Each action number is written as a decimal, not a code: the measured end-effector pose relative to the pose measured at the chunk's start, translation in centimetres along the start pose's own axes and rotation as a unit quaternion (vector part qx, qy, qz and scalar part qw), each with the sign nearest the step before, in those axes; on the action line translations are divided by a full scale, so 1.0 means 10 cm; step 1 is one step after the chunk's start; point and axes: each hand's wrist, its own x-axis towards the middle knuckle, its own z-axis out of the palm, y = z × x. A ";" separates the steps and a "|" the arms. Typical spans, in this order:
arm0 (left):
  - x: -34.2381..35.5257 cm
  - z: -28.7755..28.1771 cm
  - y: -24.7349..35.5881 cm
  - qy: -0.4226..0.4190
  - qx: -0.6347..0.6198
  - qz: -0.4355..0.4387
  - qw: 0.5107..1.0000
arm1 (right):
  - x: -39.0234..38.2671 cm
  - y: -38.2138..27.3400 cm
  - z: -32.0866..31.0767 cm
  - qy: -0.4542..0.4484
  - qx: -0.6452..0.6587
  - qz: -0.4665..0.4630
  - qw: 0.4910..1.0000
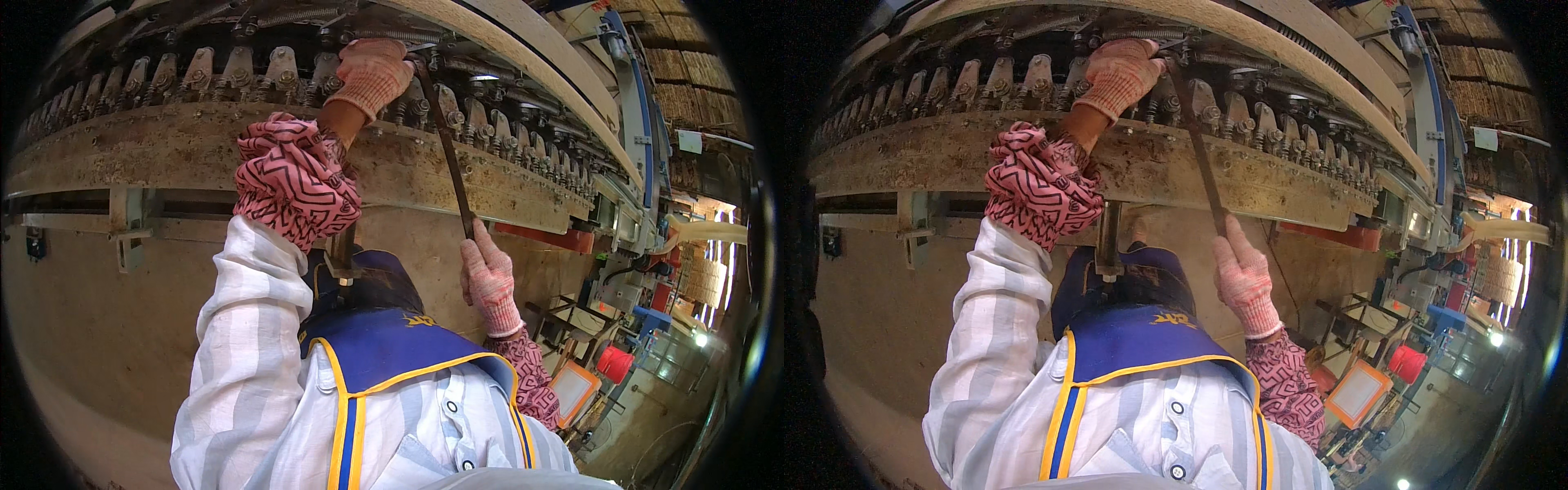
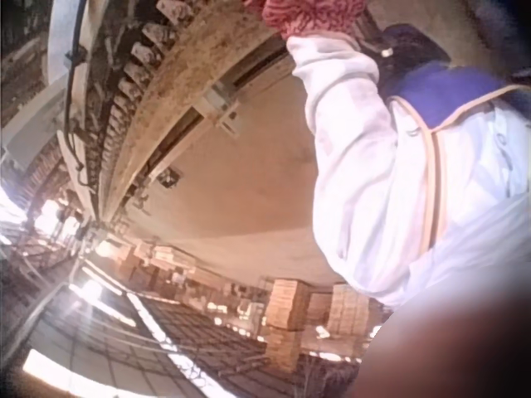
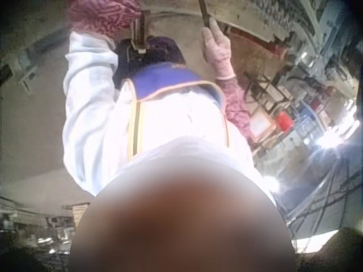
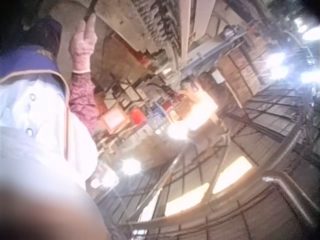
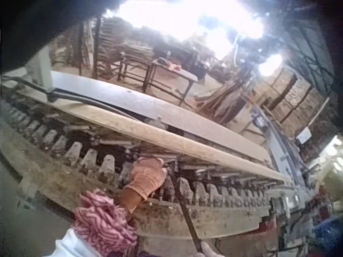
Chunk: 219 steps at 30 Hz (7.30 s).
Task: The person uses a long metal rod to adjust a series of metal components on a large industrial machine. They repeatedly insert and rotate the rod at different points along the machine's curved frame. At the end, they pick up a small dark cylindrical object and hold it up to the camera.
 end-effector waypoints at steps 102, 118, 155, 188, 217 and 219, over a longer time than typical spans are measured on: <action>-0.01 -0.06 -0.02 -0.030 0.007 0.013 0.999 | -0.08 -0.12 0.06 -0.021 0.039 -0.005 0.999; 0.11 0.08 -0.07 0.035 0.013 0.084 0.996 | -0.11 -0.28 0.01 -0.034 0.054 0.035 0.997; 0.05 0.02 -0.02 -0.042 0.027 0.004 0.999 | -0.11 -0.09 0.08 -0.039 0.079 0.016 0.996; 0.10 0.13 0.06 -0.067 0.018 0.030 0.997 | -0.06 -0.48 0.06 -0.040 0.056 0.064 0.996; -0.02 0.04 -0.03 0.013 -0.059 0.103 0.993 | -0.08 -0.48 -0.05 -0.040 -0.006 0.059 0.997; 0.00 0.11 0.05 0.028 0.047 0.094 0.994 | -0.08 -0.53 -0.06 -0.035 -0.032 0.083 0.995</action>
